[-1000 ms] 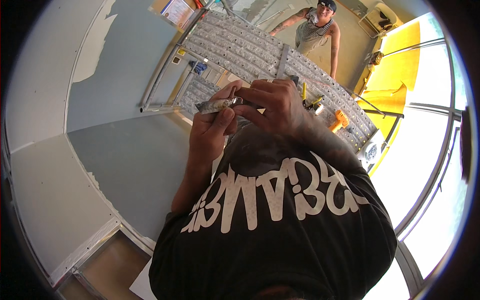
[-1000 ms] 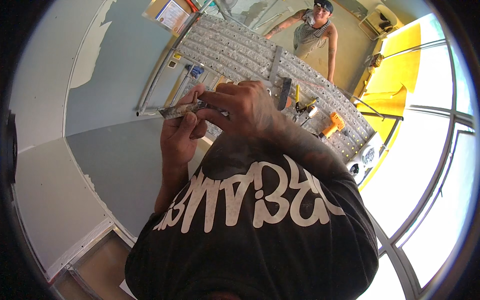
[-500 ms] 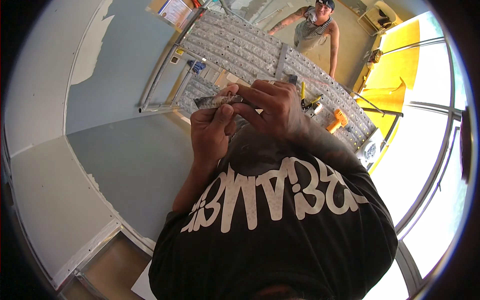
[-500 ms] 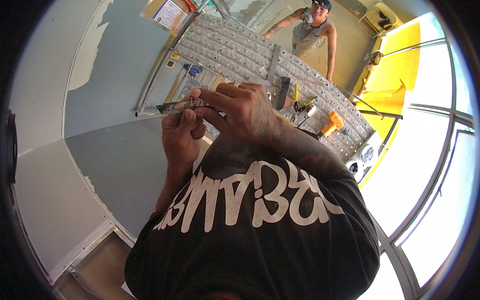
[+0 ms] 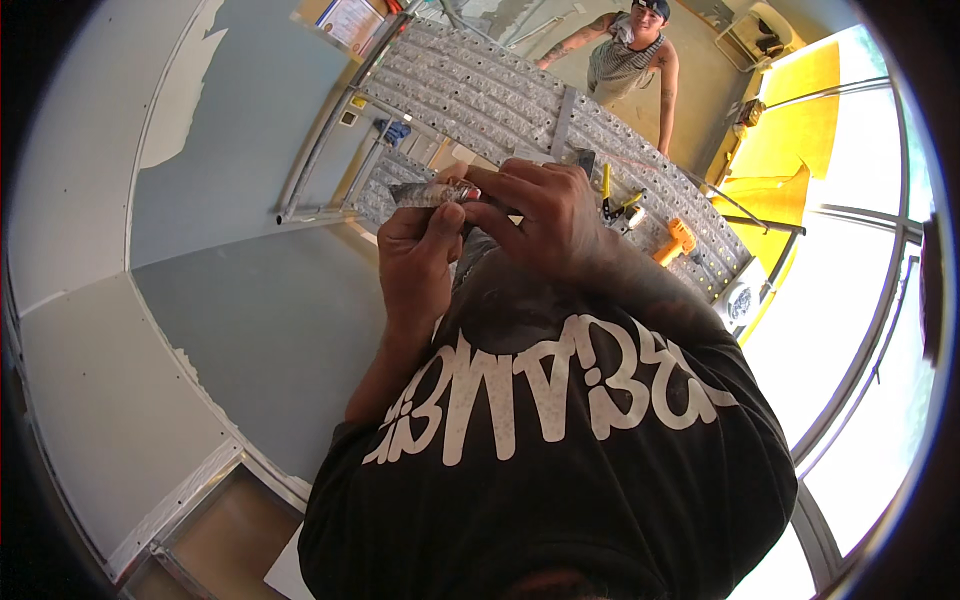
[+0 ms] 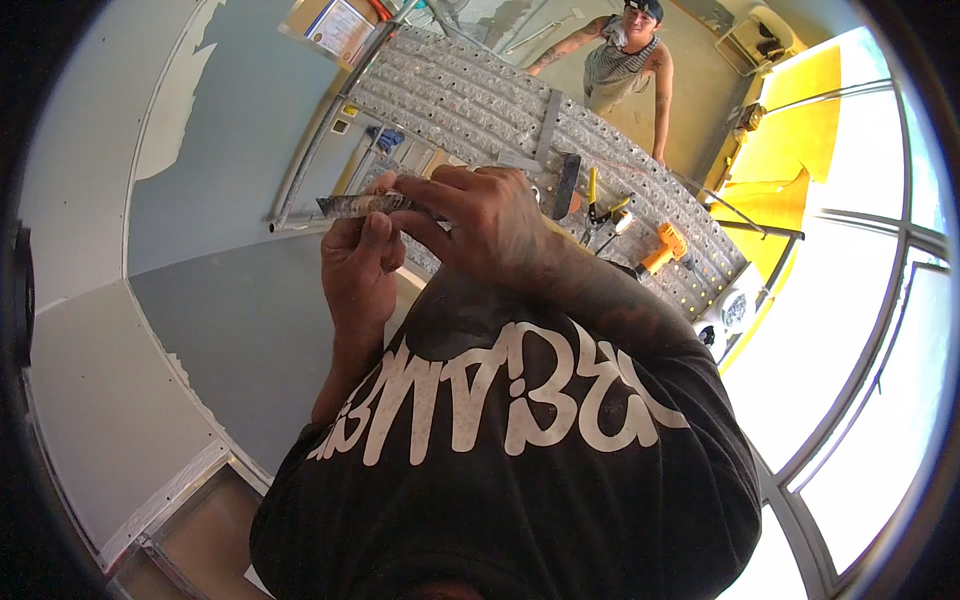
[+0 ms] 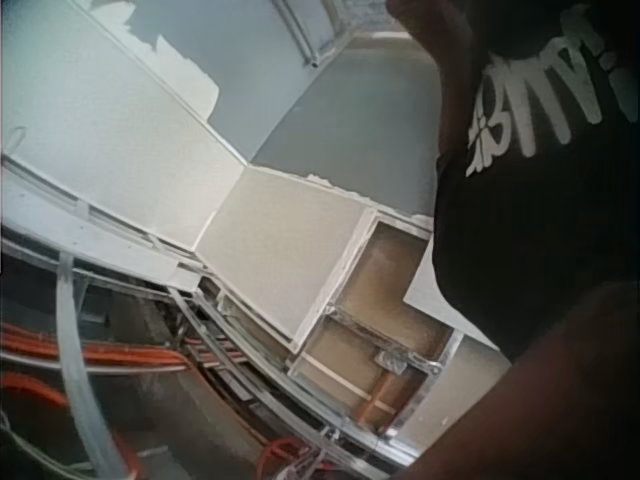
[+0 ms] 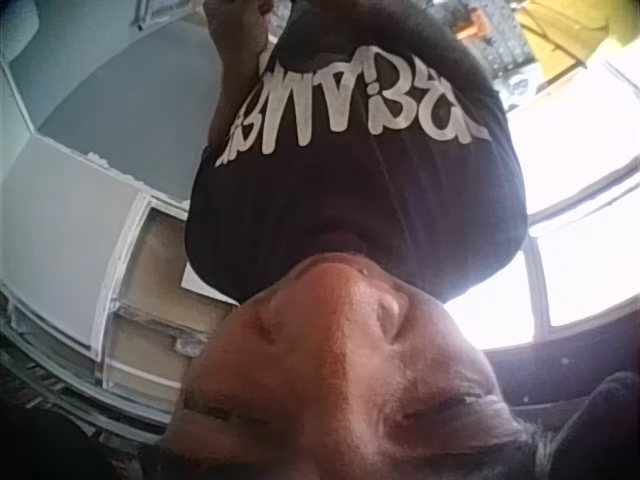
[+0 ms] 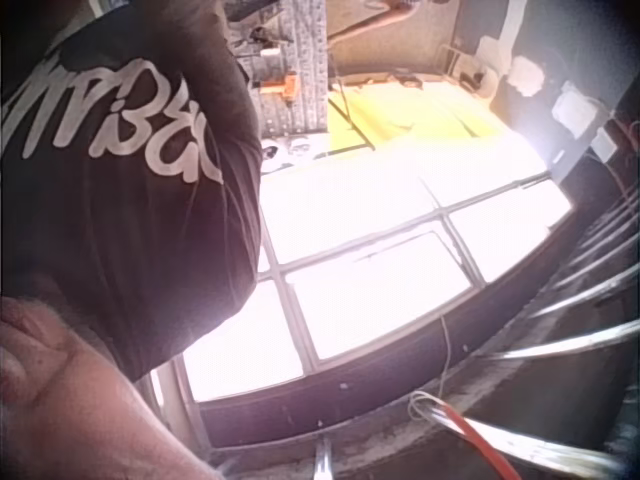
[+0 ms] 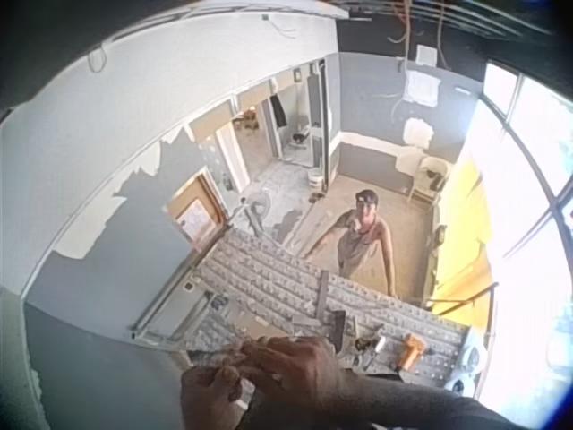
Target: The person measures a section of a drywall corner with a tape measure, marks a metal trim piece with a pencil, and cuts the metal trim using shears.
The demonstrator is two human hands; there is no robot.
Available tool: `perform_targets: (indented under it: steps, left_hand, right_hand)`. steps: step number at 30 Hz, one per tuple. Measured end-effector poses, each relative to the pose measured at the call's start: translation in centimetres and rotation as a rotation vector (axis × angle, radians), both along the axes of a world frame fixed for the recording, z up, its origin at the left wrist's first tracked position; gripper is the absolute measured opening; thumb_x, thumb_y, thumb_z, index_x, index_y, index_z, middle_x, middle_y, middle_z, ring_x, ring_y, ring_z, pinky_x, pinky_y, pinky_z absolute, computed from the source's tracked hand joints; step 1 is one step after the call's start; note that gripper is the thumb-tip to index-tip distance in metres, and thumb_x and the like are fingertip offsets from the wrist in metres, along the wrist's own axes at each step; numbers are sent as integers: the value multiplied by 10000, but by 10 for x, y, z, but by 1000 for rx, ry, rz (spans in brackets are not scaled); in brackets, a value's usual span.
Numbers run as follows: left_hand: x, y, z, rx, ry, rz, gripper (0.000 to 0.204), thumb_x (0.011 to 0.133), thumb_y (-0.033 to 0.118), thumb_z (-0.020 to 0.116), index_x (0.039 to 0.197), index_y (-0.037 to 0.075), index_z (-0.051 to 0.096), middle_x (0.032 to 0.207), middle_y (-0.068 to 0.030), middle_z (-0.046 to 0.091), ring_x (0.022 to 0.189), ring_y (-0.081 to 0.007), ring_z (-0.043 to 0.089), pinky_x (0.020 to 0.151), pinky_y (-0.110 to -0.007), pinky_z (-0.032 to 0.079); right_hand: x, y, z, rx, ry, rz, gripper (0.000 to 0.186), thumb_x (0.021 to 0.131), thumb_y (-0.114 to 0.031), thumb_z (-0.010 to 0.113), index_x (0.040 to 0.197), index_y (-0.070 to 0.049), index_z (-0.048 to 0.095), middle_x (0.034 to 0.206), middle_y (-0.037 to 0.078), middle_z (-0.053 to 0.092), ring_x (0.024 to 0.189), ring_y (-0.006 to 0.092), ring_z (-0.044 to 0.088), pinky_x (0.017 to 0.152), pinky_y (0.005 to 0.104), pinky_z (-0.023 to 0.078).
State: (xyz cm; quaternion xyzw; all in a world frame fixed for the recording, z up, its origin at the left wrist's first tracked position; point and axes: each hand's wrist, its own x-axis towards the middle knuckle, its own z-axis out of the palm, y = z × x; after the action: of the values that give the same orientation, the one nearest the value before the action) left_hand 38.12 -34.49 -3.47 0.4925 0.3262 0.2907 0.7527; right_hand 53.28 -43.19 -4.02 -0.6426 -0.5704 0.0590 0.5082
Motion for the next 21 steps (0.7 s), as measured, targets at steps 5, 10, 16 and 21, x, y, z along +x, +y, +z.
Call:
perform_targets:
  steps: [5,10,16,21]
  left_hand:
    - [-7,11,-7,-70,-216,-217,509,963,237,693,1365,-42,551,753,45,524,592,-32,356,530,-208,283]
    - [-12,15,-14,-116,-214,-237,476,979,252,670,1356,-20,567,695,61,476,553,-31,329,504,-217,263]
    - [-11,11,-13,-124,-185,-149,396,999,220,640,1311,-19,596,653,60,457,521,-35,314,477,-226,256]
    - [-9,9,-7,1,-65,-47,431,999,204,640,1336,-56,568,728,38,528,562,-37,357,505,-218,291]
  right_hand:
    - [7,2,2,-56,20,174,318,843,-249,772,1084,-49,717,722,80,656,572,240,659,507,376,502]
    - [2,3,2,-30,-33,103,310,846,-257,769,1079,-59,720,701,73,639,555,239,646,498,373,491]
    - [-5,5,0,-7,-25,41,328,853,-260,766,1113,-67,714,689,70,631,538,234,636,493,371,487]
    - [-7,6,-2,-17,1,33,344,867,-264,756,1144,-66,710,702,74,644,557,233,650,504,365,498]
